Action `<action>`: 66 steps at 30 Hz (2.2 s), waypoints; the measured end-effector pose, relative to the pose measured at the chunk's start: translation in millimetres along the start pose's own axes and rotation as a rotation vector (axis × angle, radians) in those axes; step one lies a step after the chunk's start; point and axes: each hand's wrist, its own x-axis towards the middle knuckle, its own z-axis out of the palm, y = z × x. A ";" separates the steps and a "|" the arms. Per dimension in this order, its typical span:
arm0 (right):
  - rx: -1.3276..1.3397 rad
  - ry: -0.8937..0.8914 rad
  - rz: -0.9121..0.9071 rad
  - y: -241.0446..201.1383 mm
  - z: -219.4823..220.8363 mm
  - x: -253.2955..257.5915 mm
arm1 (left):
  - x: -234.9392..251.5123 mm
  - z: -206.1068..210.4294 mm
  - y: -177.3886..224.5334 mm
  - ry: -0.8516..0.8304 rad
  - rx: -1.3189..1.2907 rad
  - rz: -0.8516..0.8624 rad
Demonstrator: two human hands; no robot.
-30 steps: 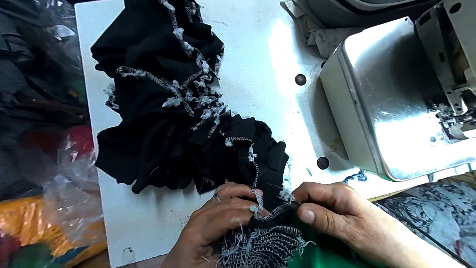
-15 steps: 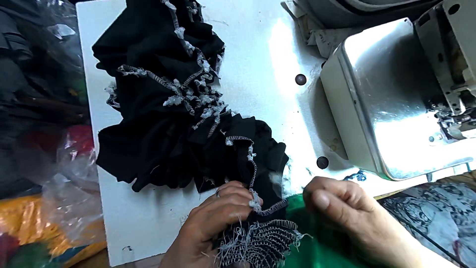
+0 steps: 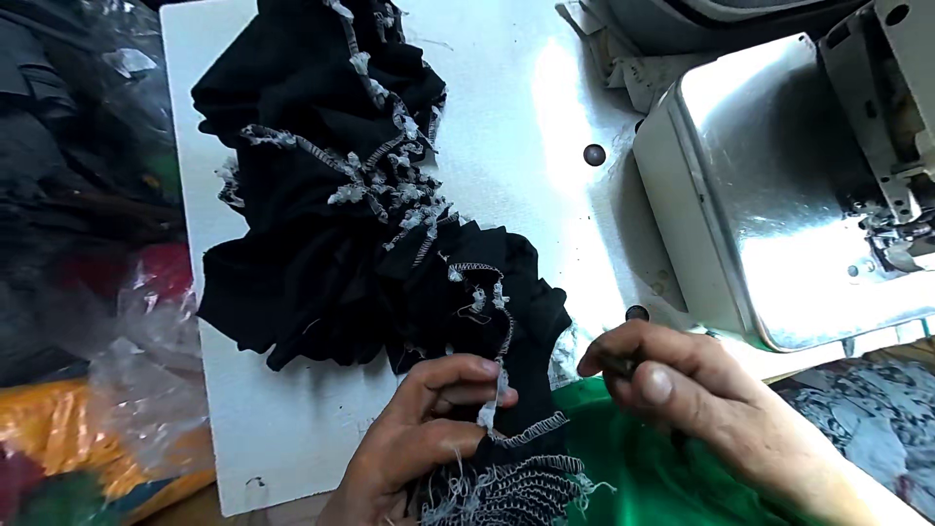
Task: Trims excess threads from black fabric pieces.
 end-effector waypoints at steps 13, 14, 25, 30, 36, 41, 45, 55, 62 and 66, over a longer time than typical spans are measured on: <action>-0.202 -0.537 0.022 3.4 -21.7 27.3 | 2.3 4.1 1.0 -0.105 0.090 0.073; -0.195 -0.566 0.047 3.0 -21.5 28.9 | 3.1 4.8 1.4 -0.109 0.096 0.070; -0.059 -0.721 0.035 8.6 -10.6 43.4 | 4.9 3.7 -2.4 -0.168 0.080 0.064; -0.012 -0.669 -0.063 11.3 -8.6 43.7 | 4.8 2.9 -1.5 -0.180 0.111 0.056; 0.009 -0.303 0.015 9.2 -17.8 36.8 | 2.0 2.6 1.9 -0.185 0.103 0.036; -0.367 -0.081 0.236 -6.3 -2.7 49.2 | 3.2 5.1 1.2 -0.189 0.110 0.051; -0.527 -0.267 0.314 -11.1 12.1 63.5 | 6.2 6.0 0.8 -0.218 0.145 0.066; -0.420 0.129 -0.336 -29.8 -7.7 57.9 | 2.0 2.5 2.7 -0.095 0.195 0.100; -0.282 -0.124 -0.093 -44.4 -28.1 53.5 | 3.0 -10.9 12.6 -0.061 0.069 0.110; -0.257 -0.019 0.039 -42.9 -24.7 55.9 | -2.3 -23.0 19.3 0.029 -0.009 0.067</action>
